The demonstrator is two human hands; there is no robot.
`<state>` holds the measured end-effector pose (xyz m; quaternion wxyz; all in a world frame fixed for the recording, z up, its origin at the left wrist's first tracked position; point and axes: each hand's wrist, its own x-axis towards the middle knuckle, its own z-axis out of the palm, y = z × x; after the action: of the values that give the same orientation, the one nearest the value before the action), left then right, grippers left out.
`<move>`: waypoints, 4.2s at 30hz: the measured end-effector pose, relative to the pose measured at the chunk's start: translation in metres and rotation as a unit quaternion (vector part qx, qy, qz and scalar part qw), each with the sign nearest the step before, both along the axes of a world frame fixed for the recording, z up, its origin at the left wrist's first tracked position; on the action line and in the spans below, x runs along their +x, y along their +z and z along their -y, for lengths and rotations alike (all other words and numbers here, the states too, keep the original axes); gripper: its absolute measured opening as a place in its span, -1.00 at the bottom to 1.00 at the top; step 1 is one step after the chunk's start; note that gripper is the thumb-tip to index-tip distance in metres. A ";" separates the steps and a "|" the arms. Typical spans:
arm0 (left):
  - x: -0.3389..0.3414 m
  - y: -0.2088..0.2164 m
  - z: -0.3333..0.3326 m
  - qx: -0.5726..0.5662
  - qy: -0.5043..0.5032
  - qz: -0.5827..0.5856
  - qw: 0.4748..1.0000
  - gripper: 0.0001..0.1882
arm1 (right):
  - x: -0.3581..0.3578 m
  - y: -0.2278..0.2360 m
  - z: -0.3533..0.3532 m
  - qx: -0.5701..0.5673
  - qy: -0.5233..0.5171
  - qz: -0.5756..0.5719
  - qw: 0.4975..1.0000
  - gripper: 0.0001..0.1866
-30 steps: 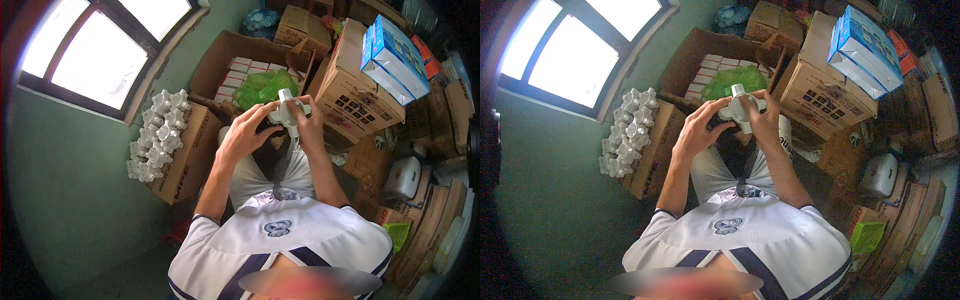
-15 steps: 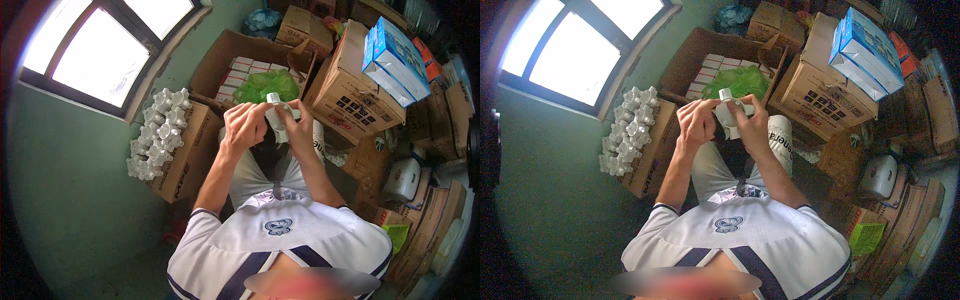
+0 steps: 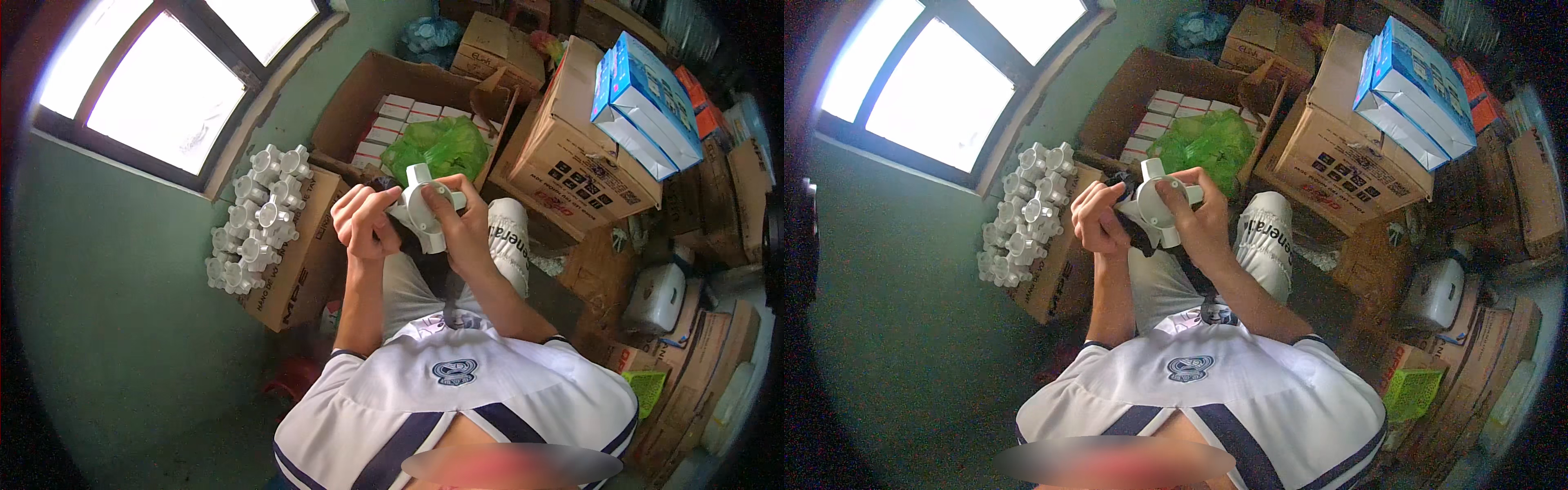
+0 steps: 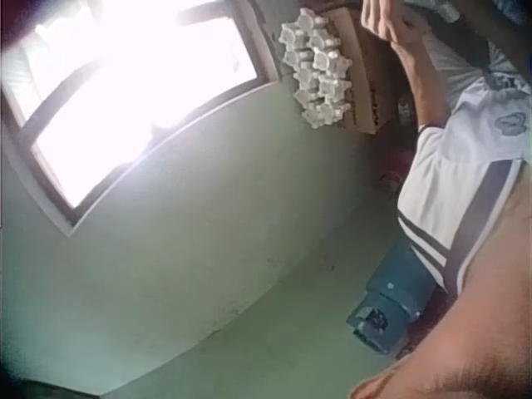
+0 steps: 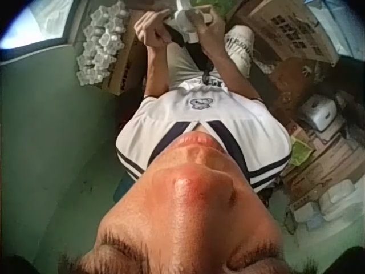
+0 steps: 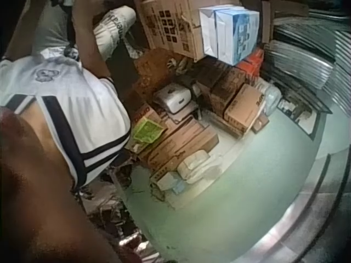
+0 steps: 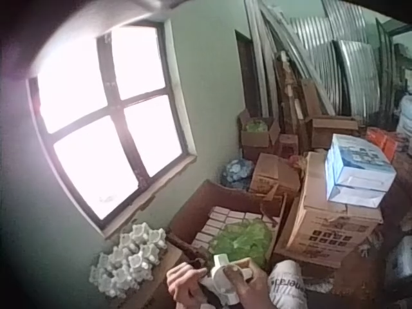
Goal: The person is assembling plastic light fixture components and placing them into a green plastic bag while sitting in a storage area.
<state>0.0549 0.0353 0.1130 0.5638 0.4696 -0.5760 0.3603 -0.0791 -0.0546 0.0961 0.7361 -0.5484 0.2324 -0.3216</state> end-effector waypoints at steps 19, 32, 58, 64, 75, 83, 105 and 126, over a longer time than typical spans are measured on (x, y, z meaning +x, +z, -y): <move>-0.003 0.050 0.003 0.400 -0.063 -0.011 0.914 -0.90 | -0.035 0.026 0.045 -0.395 0.062 -0.075 0.913 -0.64; -0.016 0.025 0.019 0.303 -0.049 -0.063 0.950 -0.94 | -0.034 0.026 0.060 -0.607 0.012 -0.080 0.791 -0.55; -0.037 0.008 0.022 0.309 -0.132 -0.166 0.927 -0.55 | -0.038 -0.017 0.083 -0.136 0.040 -0.015 0.990 -0.65; -0.013 0.003 -0.006 0.301 -0.038 -0.221 0.927 -0.66 | -0.055 -0.024 0.088 -0.166 -0.032 -0.083 0.982 -0.77; -0.026 0.018 0.031 0.398 -0.192 -0.119 0.889 -0.72 | -0.054 -0.001 0.084 -0.358 0.123 -0.161 0.911 -0.74; -0.002 0.020 0.011 0.247 -0.036 -0.277 0.928 -0.67 | -0.073 -0.005 0.082 -0.261 0.041 -0.135 0.955 -0.61; -0.048 -0.081 -0.063 0.352 0.027 -0.353 0.867 -0.67 | -0.029 -0.114 -0.006 0.088 0.278 -0.072 0.954 -0.70; 0.143 -0.065 -0.292 0.237 0.553 -0.316 0.734 -0.27 | -0.002 -0.113 0.003 -0.262 0.219 -0.260 0.903 -0.35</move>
<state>0.1976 0.3276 0.0478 0.2851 0.9106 -0.0704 0.2909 -0.0810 -0.0580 -0.0164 0.5314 -0.8225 0.1974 -0.0475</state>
